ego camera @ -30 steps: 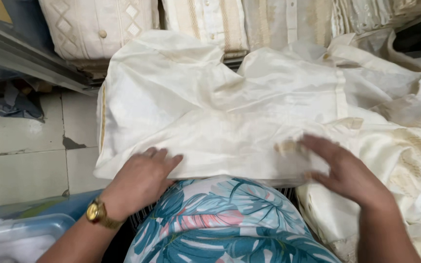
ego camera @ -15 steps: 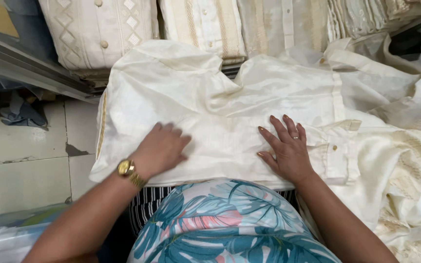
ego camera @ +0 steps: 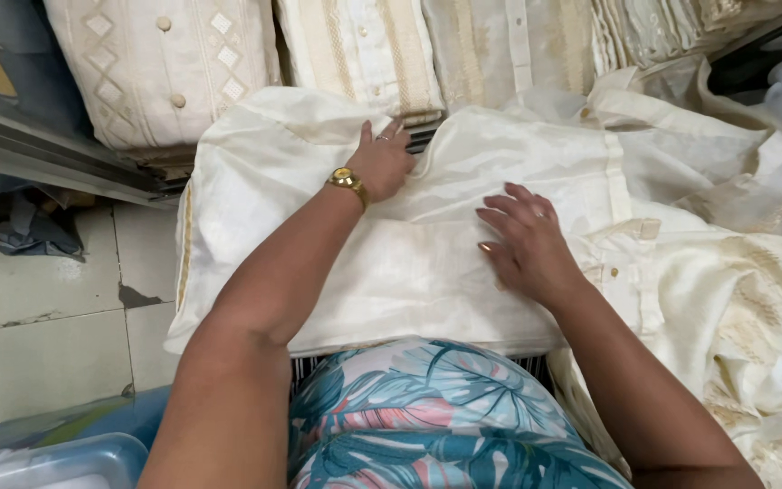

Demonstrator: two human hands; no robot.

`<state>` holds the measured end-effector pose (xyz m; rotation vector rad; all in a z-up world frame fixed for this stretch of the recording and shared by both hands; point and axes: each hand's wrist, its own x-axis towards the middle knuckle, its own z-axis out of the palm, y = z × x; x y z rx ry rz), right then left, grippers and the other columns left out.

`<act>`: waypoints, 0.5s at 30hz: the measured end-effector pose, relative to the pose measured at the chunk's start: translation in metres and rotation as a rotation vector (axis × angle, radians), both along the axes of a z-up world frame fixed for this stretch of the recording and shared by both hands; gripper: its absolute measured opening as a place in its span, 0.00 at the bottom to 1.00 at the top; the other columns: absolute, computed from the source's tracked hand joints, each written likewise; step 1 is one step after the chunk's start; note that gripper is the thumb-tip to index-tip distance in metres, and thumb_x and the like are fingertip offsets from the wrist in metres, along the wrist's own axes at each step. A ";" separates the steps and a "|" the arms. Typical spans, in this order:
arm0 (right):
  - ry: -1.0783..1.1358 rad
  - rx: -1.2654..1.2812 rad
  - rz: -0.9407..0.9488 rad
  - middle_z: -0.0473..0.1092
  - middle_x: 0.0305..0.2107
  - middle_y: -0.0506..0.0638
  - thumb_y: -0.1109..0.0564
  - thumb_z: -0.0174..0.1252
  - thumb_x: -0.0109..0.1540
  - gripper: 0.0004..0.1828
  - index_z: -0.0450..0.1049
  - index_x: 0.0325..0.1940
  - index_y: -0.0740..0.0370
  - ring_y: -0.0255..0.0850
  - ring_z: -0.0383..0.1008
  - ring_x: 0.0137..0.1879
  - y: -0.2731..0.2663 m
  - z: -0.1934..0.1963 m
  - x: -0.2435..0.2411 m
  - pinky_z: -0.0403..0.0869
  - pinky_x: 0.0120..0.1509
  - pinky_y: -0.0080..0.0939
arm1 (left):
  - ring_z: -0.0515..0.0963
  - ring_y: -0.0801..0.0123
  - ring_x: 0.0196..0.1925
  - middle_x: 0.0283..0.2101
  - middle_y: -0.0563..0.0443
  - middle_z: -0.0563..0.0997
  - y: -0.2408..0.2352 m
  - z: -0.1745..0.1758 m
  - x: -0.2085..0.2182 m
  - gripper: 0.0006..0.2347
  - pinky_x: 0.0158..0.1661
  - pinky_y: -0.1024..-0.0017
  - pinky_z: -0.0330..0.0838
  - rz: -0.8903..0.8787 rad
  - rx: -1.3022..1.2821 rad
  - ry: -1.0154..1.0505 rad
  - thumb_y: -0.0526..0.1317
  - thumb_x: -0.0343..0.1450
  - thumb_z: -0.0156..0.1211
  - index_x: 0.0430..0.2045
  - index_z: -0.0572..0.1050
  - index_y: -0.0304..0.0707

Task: The person folds a white shirt by hand, aligning the sleeves and buttoning the front placket. They then fold the shirt into a compact rectangle and place it on a stack of similar folded garments on a shelf.

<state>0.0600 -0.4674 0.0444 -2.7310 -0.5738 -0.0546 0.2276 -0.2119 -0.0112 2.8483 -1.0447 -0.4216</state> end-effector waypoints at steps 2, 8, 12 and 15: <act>-0.041 -0.016 0.032 0.69 0.60 0.49 0.44 0.58 0.64 0.25 0.73 0.65 0.49 0.57 0.60 0.75 0.016 0.003 0.022 0.59 0.72 0.65 | 0.58 0.53 0.75 0.58 0.52 0.74 0.008 -0.003 0.003 0.09 0.67 0.29 0.44 -0.063 -0.040 -0.021 0.42 0.67 0.68 0.39 0.82 0.52; 0.085 -0.062 0.093 0.59 0.69 0.53 0.62 0.61 0.61 0.36 0.64 0.73 0.43 0.67 0.50 0.77 0.067 0.000 0.086 0.56 0.70 0.80 | 0.84 0.63 0.44 0.32 0.55 0.84 0.029 0.015 -0.013 0.03 0.69 0.44 0.51 -0.283 -0.194 -0.245 0.45 0.67 0.69 0.29 0.81 0.55; -0.018 -0.177 0.157 0.66 0.63 0.51 0.55 0.69 0.55 0.12 0.81 0.43 0.47 0.66 0.51 0.78 0.048 -0.006 0.109 0.57 0.69 0.84 | 0.83 0.67 0.45 0.30 0.59 0.85 0.043 0.040 -0.021 0.06 0.71 0.44 0.48 -0.282 -0.140 -0.291 0.43 0.65 0.72 0.31 0.81 0.55; -0.058 -0.204 0.084 0.70 0.62 0.55 0.53 0.68 0.56 0.04 0.80 0.33 0.50 0.68 0.51 0.79 0.003 0.007 0.111 0.48 0.72 0.84 | 0.80 0.67 0.42 0.23 0.57 0.79 0.059 0.081 -0.020 0.06 0.74 0.43 0.39 -0.247 -0.108 -0.229 0.42 0.69 0.66 0.22 0.77 0.49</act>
